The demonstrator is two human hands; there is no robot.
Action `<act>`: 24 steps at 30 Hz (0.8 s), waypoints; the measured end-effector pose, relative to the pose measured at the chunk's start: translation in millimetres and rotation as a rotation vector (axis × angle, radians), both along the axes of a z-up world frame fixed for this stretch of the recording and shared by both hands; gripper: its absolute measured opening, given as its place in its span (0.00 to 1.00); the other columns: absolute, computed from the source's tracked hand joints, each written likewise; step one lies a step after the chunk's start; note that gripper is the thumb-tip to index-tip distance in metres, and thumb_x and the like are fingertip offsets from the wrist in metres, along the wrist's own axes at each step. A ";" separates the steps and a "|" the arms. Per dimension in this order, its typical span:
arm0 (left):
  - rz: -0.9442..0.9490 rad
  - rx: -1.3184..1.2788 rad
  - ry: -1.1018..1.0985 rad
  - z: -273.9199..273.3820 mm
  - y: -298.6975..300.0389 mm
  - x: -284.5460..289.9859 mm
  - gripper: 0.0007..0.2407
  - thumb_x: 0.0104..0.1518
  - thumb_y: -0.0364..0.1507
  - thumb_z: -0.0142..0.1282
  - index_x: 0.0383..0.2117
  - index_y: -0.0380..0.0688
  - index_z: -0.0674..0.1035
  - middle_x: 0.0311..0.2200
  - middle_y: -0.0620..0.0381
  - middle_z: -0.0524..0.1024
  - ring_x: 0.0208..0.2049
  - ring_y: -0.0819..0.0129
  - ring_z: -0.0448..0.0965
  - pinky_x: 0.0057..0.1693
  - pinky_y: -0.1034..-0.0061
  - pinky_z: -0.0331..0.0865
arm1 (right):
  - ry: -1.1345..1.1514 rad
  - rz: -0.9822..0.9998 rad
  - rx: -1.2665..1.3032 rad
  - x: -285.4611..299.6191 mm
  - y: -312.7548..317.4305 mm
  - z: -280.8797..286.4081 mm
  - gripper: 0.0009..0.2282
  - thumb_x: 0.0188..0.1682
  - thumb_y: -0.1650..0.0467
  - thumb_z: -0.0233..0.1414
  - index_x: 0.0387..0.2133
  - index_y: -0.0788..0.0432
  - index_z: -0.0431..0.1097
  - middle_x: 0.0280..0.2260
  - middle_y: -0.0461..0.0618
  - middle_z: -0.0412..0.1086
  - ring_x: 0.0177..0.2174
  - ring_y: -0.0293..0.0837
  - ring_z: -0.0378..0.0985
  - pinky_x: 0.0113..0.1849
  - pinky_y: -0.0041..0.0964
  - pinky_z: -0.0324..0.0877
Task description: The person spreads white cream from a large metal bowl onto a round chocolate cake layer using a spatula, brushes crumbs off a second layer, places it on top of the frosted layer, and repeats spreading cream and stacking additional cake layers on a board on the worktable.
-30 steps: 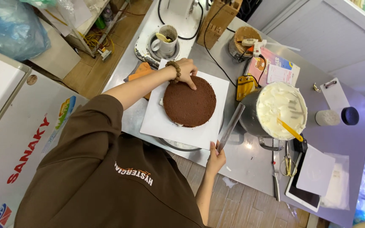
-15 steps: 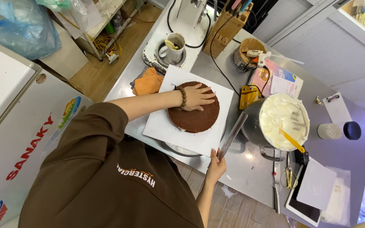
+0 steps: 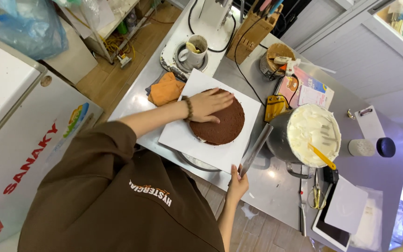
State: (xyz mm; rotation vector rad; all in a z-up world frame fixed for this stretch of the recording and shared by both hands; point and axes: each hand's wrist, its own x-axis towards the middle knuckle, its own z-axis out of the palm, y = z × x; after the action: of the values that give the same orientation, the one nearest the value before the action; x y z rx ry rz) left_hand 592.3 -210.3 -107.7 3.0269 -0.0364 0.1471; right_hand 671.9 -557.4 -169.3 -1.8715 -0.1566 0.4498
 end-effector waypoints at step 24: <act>0.547 -1.839 -0.826 -106.8 -117.4 -168.7 0.11 0.68 0.31 0.56 0.48 0.36 0.82 0.53 0.42 0.81 0.48 0.79 0.87 0.48 0.80 0.82 | -0.324 1.317 -0.160 59.0 446.6 96.5 0.32 0.44 0.72 0.59 0.63 0.54 0.55 0.28 0.51 0.78 0.21 0.39 0.80 0.23 0.35 0.75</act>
State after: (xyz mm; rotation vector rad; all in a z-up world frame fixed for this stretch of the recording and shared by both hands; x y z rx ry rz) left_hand 423.6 -327.6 -214.5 0.9638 0.5155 0.8389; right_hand 730.9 -110.8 -72.8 -1.7600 -1.6493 1.0324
